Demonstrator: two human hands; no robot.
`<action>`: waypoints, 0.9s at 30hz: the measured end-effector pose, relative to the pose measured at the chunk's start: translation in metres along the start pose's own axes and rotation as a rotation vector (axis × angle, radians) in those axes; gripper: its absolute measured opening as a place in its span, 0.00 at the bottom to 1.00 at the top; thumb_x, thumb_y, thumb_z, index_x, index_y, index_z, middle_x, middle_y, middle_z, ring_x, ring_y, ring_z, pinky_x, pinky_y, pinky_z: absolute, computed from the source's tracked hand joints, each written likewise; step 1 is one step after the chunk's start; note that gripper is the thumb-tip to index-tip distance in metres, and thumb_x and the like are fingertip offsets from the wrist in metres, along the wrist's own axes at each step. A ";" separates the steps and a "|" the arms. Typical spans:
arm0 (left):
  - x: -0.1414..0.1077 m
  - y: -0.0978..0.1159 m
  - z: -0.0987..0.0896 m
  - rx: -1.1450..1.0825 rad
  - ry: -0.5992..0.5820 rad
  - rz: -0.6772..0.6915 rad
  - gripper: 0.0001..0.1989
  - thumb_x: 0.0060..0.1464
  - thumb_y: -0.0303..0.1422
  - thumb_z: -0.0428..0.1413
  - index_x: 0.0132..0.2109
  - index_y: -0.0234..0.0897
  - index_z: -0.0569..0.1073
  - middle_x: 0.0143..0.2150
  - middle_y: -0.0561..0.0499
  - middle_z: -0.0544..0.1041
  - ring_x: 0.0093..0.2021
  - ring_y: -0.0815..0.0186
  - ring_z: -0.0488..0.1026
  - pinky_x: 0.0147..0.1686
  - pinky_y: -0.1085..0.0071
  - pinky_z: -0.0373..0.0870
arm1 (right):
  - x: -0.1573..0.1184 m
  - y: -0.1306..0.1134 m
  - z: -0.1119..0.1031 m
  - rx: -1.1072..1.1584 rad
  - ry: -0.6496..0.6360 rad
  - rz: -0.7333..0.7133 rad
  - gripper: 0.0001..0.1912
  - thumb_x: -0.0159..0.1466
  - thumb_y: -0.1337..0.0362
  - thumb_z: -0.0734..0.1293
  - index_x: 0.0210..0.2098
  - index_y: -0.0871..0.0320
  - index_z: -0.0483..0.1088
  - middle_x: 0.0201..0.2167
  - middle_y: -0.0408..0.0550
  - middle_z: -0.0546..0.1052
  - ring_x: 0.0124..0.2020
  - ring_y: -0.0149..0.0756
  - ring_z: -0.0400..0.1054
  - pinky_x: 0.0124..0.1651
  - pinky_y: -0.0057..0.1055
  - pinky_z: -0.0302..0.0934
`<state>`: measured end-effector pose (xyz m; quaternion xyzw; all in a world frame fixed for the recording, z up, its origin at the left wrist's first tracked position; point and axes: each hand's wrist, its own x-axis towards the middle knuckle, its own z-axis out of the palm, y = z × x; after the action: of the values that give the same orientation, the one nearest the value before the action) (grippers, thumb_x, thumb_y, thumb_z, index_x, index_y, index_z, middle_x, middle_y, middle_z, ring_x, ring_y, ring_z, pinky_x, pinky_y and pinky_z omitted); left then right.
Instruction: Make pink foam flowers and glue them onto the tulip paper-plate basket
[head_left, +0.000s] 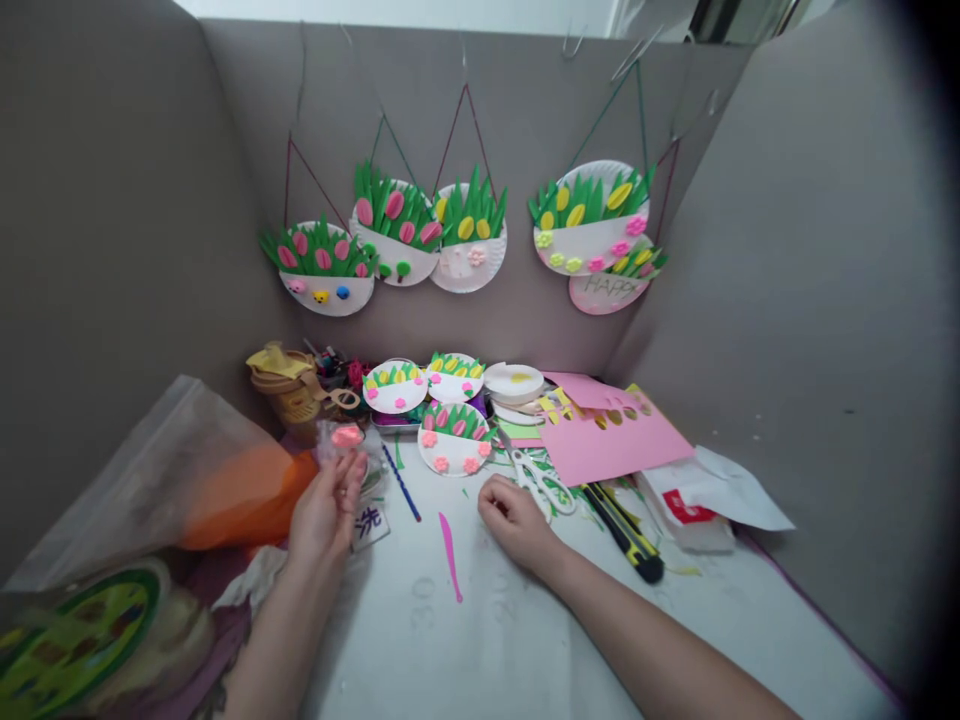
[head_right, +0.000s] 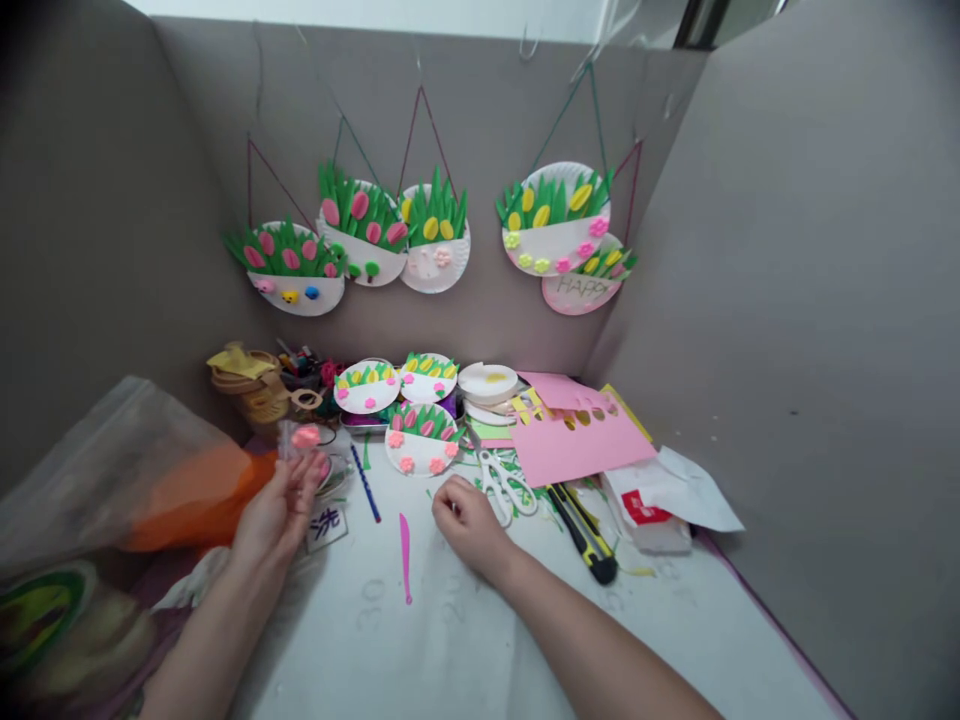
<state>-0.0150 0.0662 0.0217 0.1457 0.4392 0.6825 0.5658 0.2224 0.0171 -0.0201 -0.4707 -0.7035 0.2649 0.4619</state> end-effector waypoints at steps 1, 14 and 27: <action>0.000 -0.001 0.000 0.011 -0.004 -0.047 0.09 0.61 0.24 0.46 0.34 0.32 0.69 0.35 0.46 0.78 0.37 0.69 0.77 0.33 0.78 0.75 | 0.000 -0.001 0.001 0.000 0.005 0.004 0.09 0.58 0.73 0.58 0.23 0.57 0.61 0.24 0.41 0.64 0.27 0.31 0.60 0.30 0.27 0.53; -0.022 -0.032 -0.004 0.375 -0.314 -0.133 0.12 0.46 0.32 0.62 0.39 0.32 0.73 0.33 0.48 0.77 0.29 0.71 0.74 0.28 0.77 0.72 | 0.052 0.048 -0.016 0.179 0.338 0.362 0.21 0.50 0.63 0.67 0.42 0.57 0.60 0.38 0.48 0.71 0.38 0.35 0.67 0.41 0.33 0.62; -0.013 -0.050 -0.017 0.641 -0.460 0.083 0.20 0.47 0.44 0.58 0.41 0.33 0.70 0.32 0.49 0.75 0.27 0.68 0.72 0.28 0.71 0.67 | 0.071 0.065 0.001 0.399 0.310 0.559 0.28 0.43 0.64 0.70 0.43 0.56 0.58 0.27 0.38 0.69 0.25 0.33 0.66 0.28 0.28 0.59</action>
<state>0.0096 0.0460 -0.0222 0.4816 0.4857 0.4825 0.5471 0.2390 0.1087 -0.0448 -0.5797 -0.4044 0.4383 0.5553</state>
